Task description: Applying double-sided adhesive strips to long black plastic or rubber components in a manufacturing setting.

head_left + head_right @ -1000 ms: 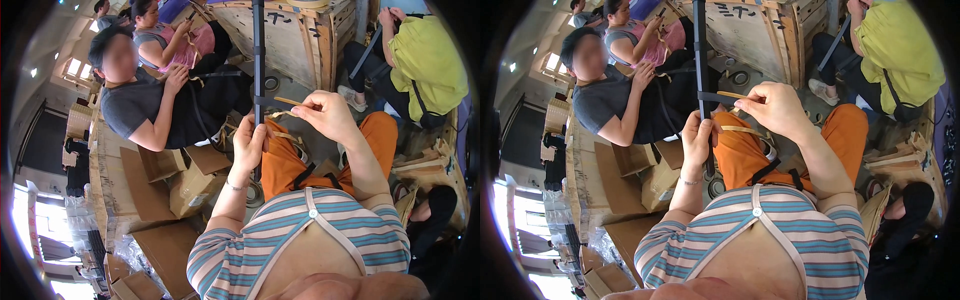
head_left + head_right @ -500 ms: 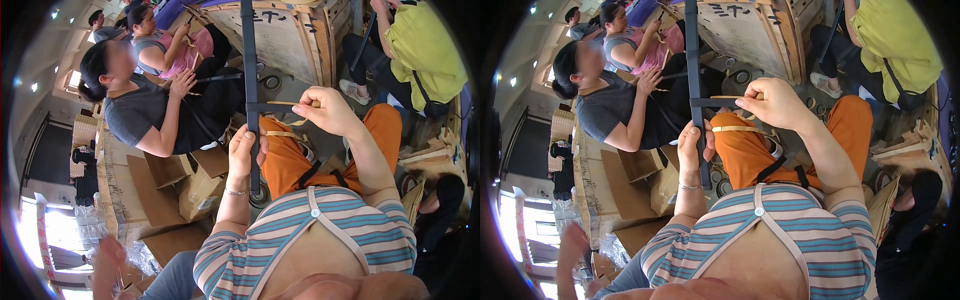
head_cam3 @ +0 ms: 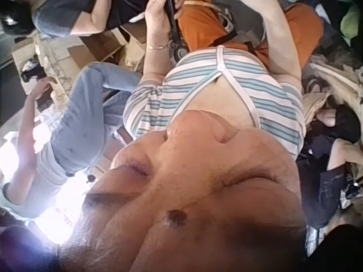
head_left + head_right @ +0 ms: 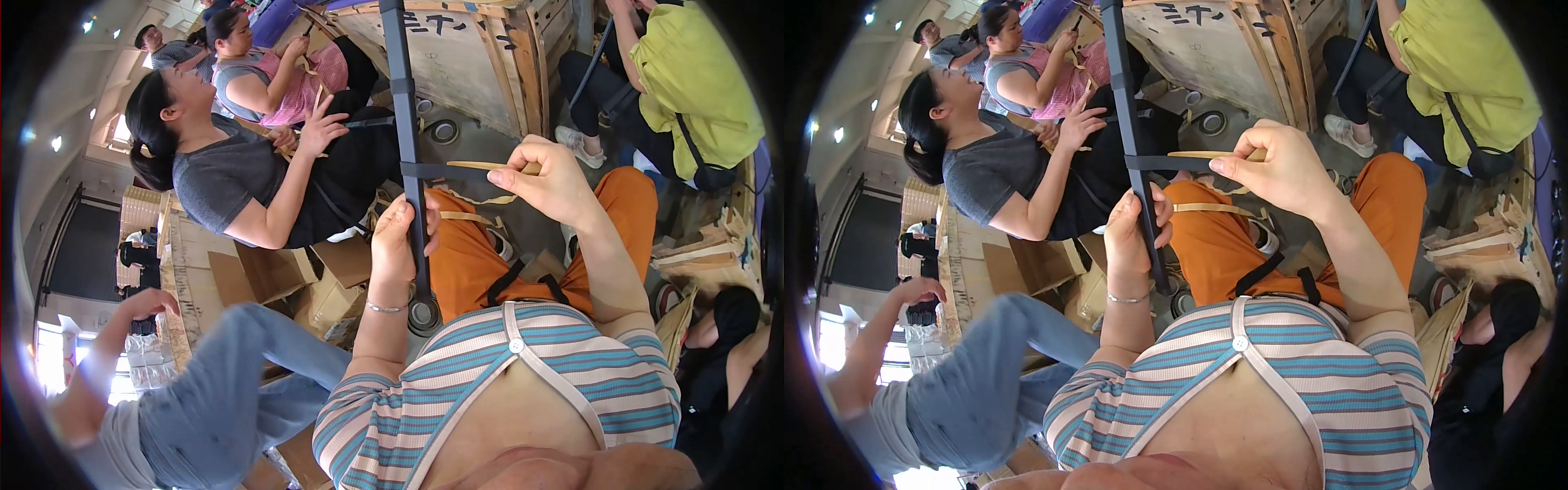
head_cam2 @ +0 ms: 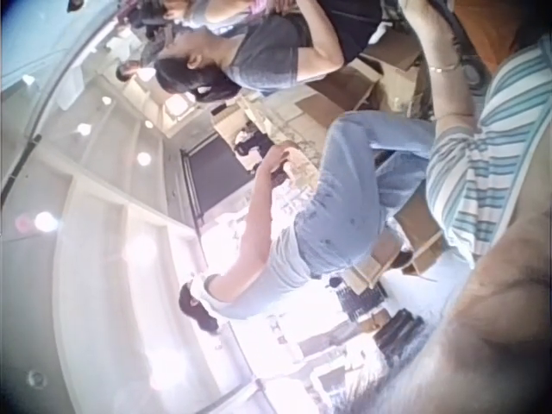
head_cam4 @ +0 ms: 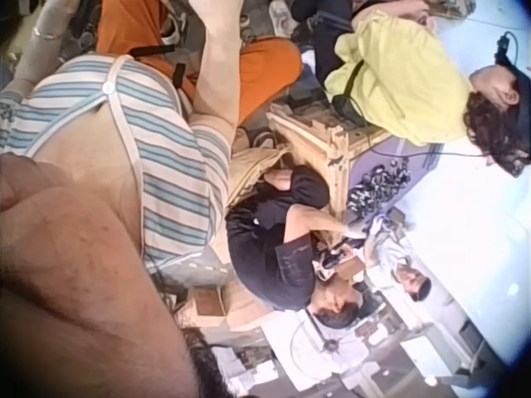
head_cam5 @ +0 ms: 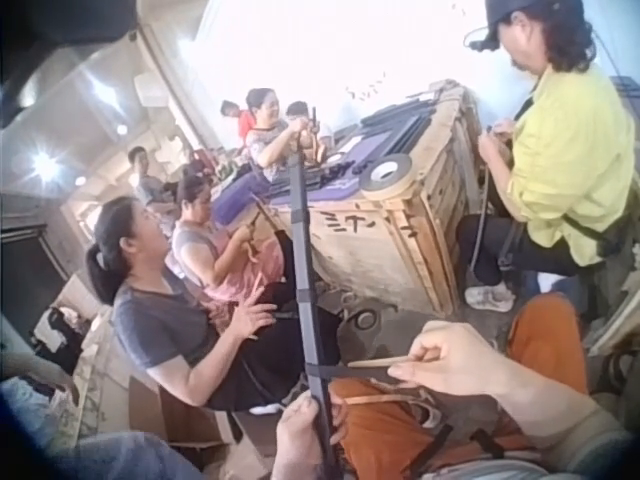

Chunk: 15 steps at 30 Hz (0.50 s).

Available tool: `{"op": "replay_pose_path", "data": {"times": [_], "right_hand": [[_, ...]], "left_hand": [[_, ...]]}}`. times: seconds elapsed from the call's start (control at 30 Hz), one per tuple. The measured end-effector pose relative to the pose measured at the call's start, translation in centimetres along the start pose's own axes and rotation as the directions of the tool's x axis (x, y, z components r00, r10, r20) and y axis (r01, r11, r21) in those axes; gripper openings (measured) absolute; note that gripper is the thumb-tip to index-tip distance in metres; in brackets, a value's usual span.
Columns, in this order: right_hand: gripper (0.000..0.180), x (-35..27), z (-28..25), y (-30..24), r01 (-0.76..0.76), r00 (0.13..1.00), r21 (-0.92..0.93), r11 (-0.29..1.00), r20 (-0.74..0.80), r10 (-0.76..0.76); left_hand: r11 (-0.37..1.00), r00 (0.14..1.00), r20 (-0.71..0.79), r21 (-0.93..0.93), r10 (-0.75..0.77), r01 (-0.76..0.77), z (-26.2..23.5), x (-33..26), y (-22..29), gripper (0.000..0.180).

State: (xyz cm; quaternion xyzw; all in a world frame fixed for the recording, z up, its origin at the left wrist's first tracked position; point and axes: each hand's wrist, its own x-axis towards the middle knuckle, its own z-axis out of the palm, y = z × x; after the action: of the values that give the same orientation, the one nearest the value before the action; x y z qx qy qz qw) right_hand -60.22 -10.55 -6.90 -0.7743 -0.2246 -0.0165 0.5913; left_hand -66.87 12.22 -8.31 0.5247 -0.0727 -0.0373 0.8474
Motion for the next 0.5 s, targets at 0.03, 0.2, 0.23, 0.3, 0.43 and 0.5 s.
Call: {"op": "replay_pose_path", "data": {"times": [0.03,0.2,0.23,0.3,0.43,0.5], "right_hand": [[0.026,-0.1,0.0,-0.1,0.000,1.000,0.002,1.000,0.000,0.000],[0.025,-0.4,0.1,-0.5,-0.005,1.000,-0.041,0.999,-0.018,0.004],[0.025,-0.5,0.0,-0.5,-0.008,1.000,-0.038,0.999,-0.019,0.007],[0.025,-0.9,-0.1,-0.5,0.016,1.000,0.006,1.000,-0.014,-0.016],[0.026,-1.3,-0.2,-0.8,0.045,0.998,-0.059,0.997,-0.043,-0.047],[0.027,-1.5,-0.2,-0.7,0.103,0.993,-0.053,0.993,-0.051,-0.106]], "left_hand": [[1.000,1.000,-0.001,0.002,-0.001,0.001,0.4,0.0,-0.1,0.038],[0.948,0.977,-0.091,0.276,0.192,-0.161,2.3,0.3,-0.5,0.037],[0.919,0.973,-0.086,0.356,0.214,-0.171,2.4,0.4,-0.5,0.037],[0.930,0.982,-0.057,0.335,0.182,-0.153,1.9,0.3,-0.4,0.036],[0.983,0.991,-0.034,0.139,0.126,-0.121,2.1,0.2,0.2,0.038],[0.992,0.995,0.006,0.077,0.097,-0.098,2.4,0.0,0.5,0.041]]}}
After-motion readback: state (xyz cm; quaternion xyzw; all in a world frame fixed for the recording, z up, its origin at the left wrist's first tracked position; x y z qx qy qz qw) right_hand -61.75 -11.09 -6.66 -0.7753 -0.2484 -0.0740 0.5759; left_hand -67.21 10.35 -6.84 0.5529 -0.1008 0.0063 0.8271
